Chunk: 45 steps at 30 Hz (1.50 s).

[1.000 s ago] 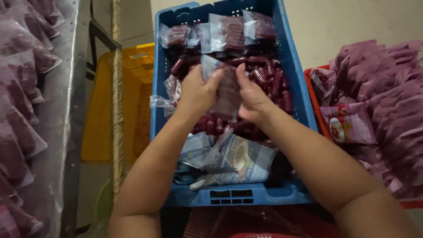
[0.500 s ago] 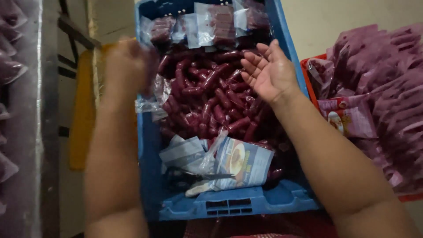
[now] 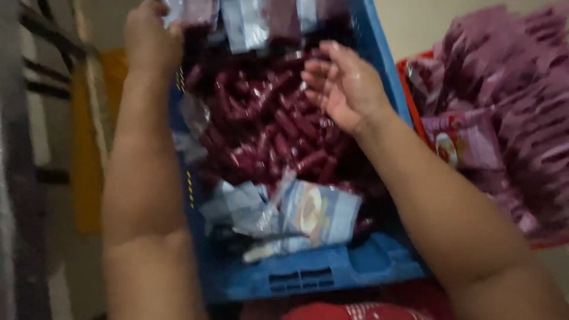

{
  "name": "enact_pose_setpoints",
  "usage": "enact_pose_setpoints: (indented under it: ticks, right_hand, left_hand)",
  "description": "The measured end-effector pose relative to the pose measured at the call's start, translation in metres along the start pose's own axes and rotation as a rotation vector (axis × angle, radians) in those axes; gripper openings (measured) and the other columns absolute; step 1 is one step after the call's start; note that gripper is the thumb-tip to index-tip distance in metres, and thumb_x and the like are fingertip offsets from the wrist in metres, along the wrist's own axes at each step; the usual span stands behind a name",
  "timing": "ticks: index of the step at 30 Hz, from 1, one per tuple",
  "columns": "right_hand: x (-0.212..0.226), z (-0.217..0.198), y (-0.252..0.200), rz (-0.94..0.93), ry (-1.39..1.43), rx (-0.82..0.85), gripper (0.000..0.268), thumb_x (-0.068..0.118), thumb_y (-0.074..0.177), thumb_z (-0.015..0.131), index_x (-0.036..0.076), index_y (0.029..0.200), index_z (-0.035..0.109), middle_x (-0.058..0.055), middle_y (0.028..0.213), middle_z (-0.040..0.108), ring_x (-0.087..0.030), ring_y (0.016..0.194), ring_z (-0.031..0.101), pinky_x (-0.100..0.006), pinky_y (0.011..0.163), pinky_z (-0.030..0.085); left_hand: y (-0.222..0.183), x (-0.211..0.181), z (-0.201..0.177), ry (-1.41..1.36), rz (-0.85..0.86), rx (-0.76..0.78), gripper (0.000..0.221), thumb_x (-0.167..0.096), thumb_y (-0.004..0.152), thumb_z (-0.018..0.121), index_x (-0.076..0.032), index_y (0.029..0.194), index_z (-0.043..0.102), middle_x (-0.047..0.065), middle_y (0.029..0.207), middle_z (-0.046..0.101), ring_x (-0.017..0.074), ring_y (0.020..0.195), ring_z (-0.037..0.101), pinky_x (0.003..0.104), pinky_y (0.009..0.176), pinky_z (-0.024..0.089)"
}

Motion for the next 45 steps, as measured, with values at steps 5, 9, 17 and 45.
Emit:
enact_pose_setpoints:
  ticks: [5,9,17,45]
  right_hand:
    - [-0.001,0.005,0.006,-0.051,-0.06,0.081,0.028,0.031,0.095,0.062,0.018,0.12,0.063,-0.006,0.091,0.075,-0.021,0.082,0.077,-0.036,0.067,0.057]
    - [0.004,0.015,-0.008,-0.037,-0.079,0.062,0.033,0.027,0.092,0.066,0.015,0.122,0.063,-0.008,0.089,0.075,-0.021,0.079,0.076,-0.034,0.065,0.059]
    - [-0.001,0.028,-0.026,-0.027,-0.25,0.138,0.014,0.024,0.098,0.064,0.017,0.11,0.065,-0.003,0.084,0.074,-0.017,0.076,0.074,-0.032,0.067,0.059]
    - [-0.003,0.053,-0.044,0.129,-0.236,0.681,0.041,0.041,0.096,0.065,0.006,0.117,0.064,-0.006,0.105,0.074,-0.019,0.095,0.075,-0.027,0.076,0.061]
  left_hand:
    - [-0.1,-0.136,-0.036,-0.437,0.054,0.564,0.011,-0.022,0.099,0.071,-0.014,0.102,0.077,0.003,0.086,0.075,0.0162,0.073,0.065,0.037,0.064,0.05]
    - [-0.189,-0.224,-0.096,-0.344,-0.077,1.082,0.016,-0.023,0.103,0.059,-0.017,0.102,0.074,0.001,0.099,0.069,0.0146,0.081,0.062,0.031,0.075,0.053]
    - [-0.279,-0.249,-0.028,-0.006,0.386,1.029,0.065,-0.047,0.075,0.087,-0.008,0.121,0.062,0.019,0.115,0.062,0.0444,0.105,0.061,0.058,0.083,0.052]
    - [-0.2,-0.242,-0.17,0.056,0.762,-0.146,0.037,-0.024,0.099,0.087,-0.008,0.124,0.065,0.019,0.12,0.067,0.0362,0.109,0.068,0.048,0.084,0.056]
Point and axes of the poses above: each hand's wrist, its own y-axis towards the middle knuckle, its own z-axis out of the palm, x = y × z, the point moved 10 cm from there along y, towards the middle knuckle
